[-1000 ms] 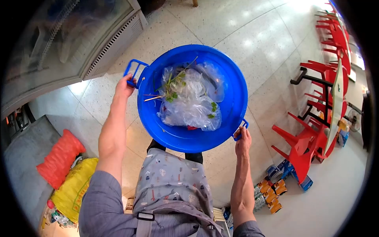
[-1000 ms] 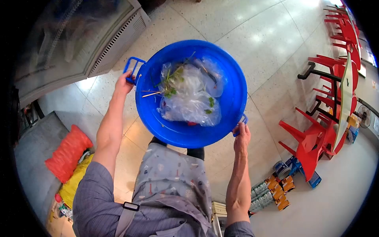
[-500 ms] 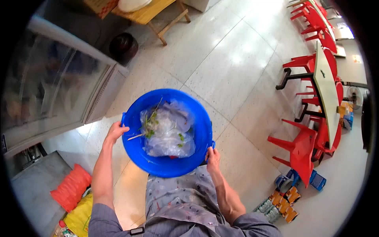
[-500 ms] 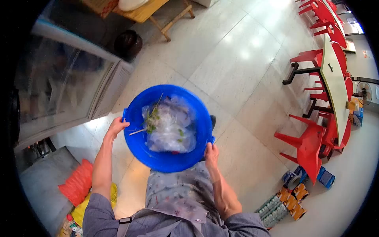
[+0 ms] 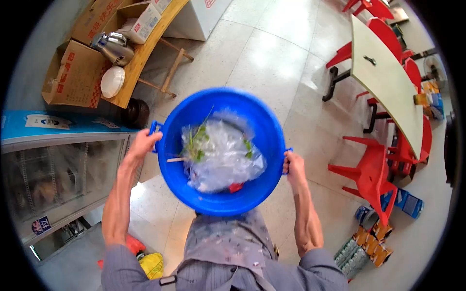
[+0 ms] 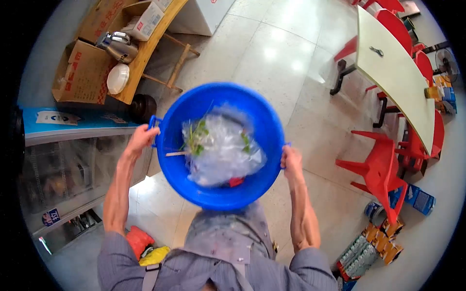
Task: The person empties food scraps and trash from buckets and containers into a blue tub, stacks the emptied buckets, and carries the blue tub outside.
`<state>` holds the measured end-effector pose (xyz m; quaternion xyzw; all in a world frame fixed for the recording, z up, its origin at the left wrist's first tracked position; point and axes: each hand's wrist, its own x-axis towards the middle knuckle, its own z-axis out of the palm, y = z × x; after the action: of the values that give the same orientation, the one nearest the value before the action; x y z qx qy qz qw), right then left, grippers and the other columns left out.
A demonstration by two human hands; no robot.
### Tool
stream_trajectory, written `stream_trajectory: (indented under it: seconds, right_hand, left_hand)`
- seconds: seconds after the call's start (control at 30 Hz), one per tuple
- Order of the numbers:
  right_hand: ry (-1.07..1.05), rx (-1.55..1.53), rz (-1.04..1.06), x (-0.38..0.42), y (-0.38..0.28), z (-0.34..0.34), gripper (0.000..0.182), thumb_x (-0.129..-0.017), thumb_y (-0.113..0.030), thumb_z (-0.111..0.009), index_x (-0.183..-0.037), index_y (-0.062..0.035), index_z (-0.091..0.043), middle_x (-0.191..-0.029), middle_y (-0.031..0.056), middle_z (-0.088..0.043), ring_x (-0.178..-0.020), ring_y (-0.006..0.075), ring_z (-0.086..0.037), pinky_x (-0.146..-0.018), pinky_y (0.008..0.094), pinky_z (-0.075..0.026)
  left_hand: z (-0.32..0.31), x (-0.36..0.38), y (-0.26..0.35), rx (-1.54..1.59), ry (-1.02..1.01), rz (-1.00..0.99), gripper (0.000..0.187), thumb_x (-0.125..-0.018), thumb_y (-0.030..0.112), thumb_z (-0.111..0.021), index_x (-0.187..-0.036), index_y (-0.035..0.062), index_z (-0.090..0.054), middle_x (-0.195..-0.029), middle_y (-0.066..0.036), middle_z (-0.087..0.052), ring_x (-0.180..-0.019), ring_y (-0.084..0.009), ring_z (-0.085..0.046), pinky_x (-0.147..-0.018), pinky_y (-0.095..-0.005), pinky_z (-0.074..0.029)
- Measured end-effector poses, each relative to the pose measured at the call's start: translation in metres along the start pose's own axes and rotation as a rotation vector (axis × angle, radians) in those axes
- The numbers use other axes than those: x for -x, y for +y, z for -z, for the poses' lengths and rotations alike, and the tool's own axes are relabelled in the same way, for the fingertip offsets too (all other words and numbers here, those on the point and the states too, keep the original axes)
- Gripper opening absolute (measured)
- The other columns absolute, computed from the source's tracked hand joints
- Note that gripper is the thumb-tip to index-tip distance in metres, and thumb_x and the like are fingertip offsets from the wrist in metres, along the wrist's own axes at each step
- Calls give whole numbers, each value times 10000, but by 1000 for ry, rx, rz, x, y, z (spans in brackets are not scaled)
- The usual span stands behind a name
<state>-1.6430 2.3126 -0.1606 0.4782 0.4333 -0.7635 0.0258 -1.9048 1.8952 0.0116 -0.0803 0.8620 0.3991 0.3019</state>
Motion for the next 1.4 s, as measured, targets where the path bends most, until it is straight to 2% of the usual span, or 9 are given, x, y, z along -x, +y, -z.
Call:
stream_trajectory:
  seconds: [0.3,0.43,0.5,0.6,0.9,0.97,1.17,1.33,1.4]
  right_hand:
    - [31,-84,375,48,-250,4,165,-937,-205,-624,-818,-138,-532,-635,-82,-443,-471,10,-377,-387,178,-270]
    - [-38,-67,591,61,-348,-8,197,-970,-260,-598,-1036,-74,-608,-731,-62,-509,-514,-6,-400,-406,130,-289]
    - [-33,-58,663,66,-359,-22,217,-974,-256,-588,-1042,-51,-600,-727,-58,-510,-513,-15,-399,-401,126,-278]
    - [137,10,708,62,-432,-41,178,-958,-264,-591,-921,-91,-571,-673,-93,-457,-508,-30,-375,-403,133,-270]
    - [233,-26,598,-65,-513,-39,155,-930,-241,-620,-888,-99,-573,-637,-105,-420,-477,-25,-352,-395,141,-267]
    - [212,-27,565,-91,-510,-35,145,-922,-225,-629,-898,-91,-581,-627,-101,-420,-469,-16,-353,-392,155,-267]
    - [217,-25,531,-255,-622,-34,143,-907,-188,-643,-959,-66,-589,-668,-84,-449,-477,7,-360,-403,184,-278]
    - [225,73,552,-357,-734,-93,186,-888,-205,-662,-967,-53,-589,-668,-69,-465,-482,22,-392,-412,187,-302]
    - [200,110,568,-393,-793,-114,239,-874,-233,-675,-980,-36,-593,-680,-52,-486,-500,38,-413,-423,203,-316]
  left_hand:
    - [-5,-47,190,237,-88,-327,240,-860,313,-702,-805,111,-586,-622,75,-440,-512,-32,-364,-473,-208,-295]
    - [12,-95,283,336,-140,-481,214,-883,316,-699,-838,124,-616,-615,96,-446,-505,-1,-357,-445,-176,-257]
    - [12,-118,292,380,-119,-560,219,-886,323,-698,-825,128,-620,-603,101,-460,-483,4,-357,-430,-169,-251]
    - [16,-156,385,359,-176,-573,229,-887,324,-696,-805,123,-623,-597,96,-476,-483,6,-377,-430,-167,-263]
    - [-40,-287,520,192,-198,-547,223,-846,271,-705,-849,57,-643,-693,49,-559,-591,-33,-477,-523,-204,-366]
    - [-55,-314,513,154,-180,-566,215,-838,264,-706,-838,61,-637,-695,48,-561,-601,-37,-480,-534,-212,-375]
    - [-106,-454,633,-122,4,-586,240,-746,274,-708,-783,57,-614,-676,-4,-575,-623,-103,-523,-581,-286,-430]
    - [-102,-570,699,-158,93,-583,238,-735,245,-699,-784,36,-598,-675,-17,-576,-627,-107,-522,-576,-297,-437]
    - [-99,-614,723,9,89,-563,228,-740,230,-694,-787,35,-585,-679,-21,-570,-621,-104,-513,-571,-291,-431]
